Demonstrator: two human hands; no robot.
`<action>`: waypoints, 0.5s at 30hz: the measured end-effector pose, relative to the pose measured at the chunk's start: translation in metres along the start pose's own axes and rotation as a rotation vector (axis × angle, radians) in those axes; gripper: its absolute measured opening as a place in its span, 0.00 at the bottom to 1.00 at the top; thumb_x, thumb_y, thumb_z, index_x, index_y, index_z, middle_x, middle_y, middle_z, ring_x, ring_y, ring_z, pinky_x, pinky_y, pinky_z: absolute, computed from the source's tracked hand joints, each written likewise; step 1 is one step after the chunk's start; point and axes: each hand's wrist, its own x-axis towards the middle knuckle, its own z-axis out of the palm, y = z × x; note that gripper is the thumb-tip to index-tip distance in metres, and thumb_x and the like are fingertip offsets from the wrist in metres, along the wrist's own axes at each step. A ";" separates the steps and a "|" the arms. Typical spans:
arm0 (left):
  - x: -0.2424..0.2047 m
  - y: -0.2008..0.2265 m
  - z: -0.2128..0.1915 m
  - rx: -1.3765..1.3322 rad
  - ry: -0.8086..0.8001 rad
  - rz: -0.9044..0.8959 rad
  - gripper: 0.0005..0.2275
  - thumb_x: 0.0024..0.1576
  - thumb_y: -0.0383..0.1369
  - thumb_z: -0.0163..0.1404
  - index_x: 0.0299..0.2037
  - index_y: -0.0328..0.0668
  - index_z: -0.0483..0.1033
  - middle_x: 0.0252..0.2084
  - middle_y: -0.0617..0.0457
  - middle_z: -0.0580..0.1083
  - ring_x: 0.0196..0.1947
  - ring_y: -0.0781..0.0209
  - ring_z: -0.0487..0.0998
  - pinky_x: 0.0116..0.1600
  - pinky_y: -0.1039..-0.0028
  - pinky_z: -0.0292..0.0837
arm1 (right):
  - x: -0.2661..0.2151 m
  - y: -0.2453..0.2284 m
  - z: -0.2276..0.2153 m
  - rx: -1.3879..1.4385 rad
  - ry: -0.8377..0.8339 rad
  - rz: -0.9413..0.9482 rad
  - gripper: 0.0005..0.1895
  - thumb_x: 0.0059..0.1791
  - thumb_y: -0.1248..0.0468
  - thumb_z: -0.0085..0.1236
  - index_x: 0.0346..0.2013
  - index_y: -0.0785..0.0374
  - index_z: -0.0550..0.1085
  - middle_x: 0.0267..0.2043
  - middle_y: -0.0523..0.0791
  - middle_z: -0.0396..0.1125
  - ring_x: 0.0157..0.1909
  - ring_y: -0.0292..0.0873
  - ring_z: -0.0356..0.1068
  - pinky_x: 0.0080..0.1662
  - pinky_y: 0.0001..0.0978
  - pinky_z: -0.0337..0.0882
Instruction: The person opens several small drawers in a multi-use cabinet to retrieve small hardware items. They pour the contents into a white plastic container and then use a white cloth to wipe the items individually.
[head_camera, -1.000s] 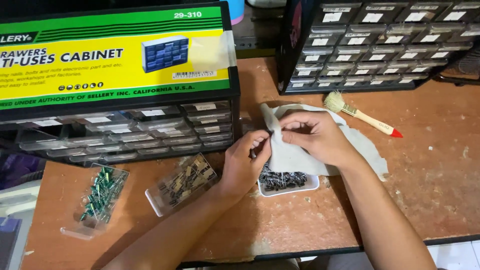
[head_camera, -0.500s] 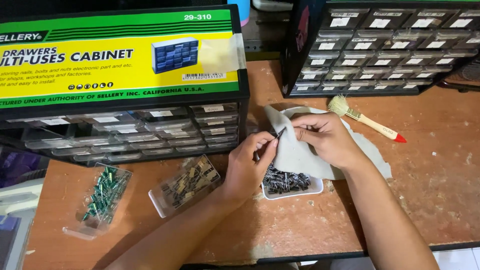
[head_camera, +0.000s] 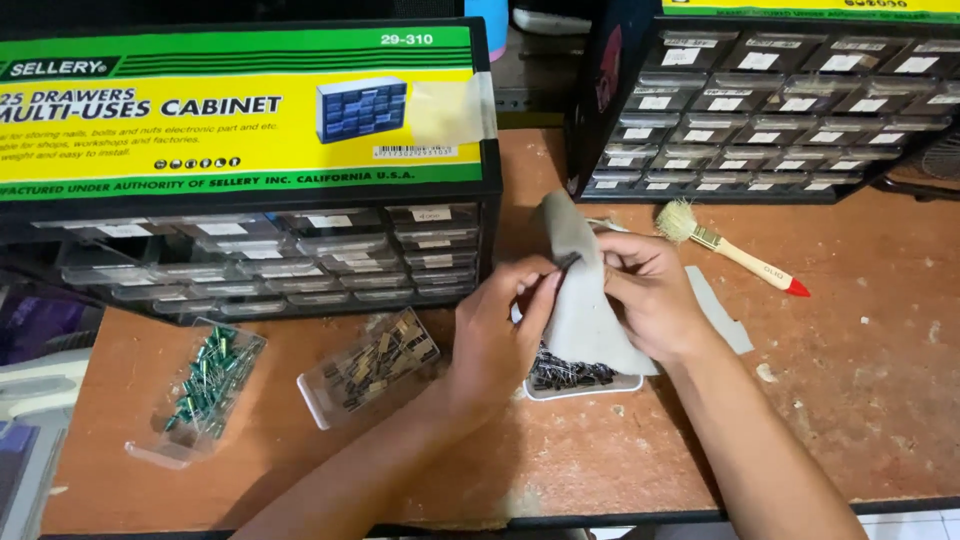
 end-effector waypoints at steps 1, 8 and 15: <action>0.002 0.004 -0.002 0.001 0.001 -0.001 0.03 0.58 0.28 0.59 0.39 0.43 0.80 0.29 0.49 0.80 0.26 0.52 0.82 0.28 0.71 0.79 | -0.002 0.004 0.000 0.000 -0.002 0.001 0.09 0.47 0.71 0.64 0.40 0.73 0.79 0.27 0.46 0.69 0.30 0.36 0.68 0.39 0.30 0.75; 0.028 0.020 0.000 0.003 -0.078 0.077 0.03 0.58 0.27 0.60 0.40 0.40 0.80 0.27 0.49 0.78 0.24 0.53 0.81 0.27 0.72 0.80 | 0.001 0.011 0.000 0.266 0.115 0.085 0.13 0.48 0.70 0.57 0.44 0.76 0.76 0.33 0.51 0.73 0.33 0.42 0.75 0.41 0.35 0.79; 0.015 0.006 0.001 0.114 -0.047 0.225 0.05 0.56 0.25 0.62 0.38 0.42 0.79 0.26 0.50 0.75 0.24 0.52 0.80 0.28 0.70 0.79 | 0.001 0.019 -0.005 0.196 0.108 -0.001 0.09 0.47 0.73 0.59 0.39 0.77 0.77 0.32 0.54 0.74 0.35 0.44 0.76 0.45 0.40 0.80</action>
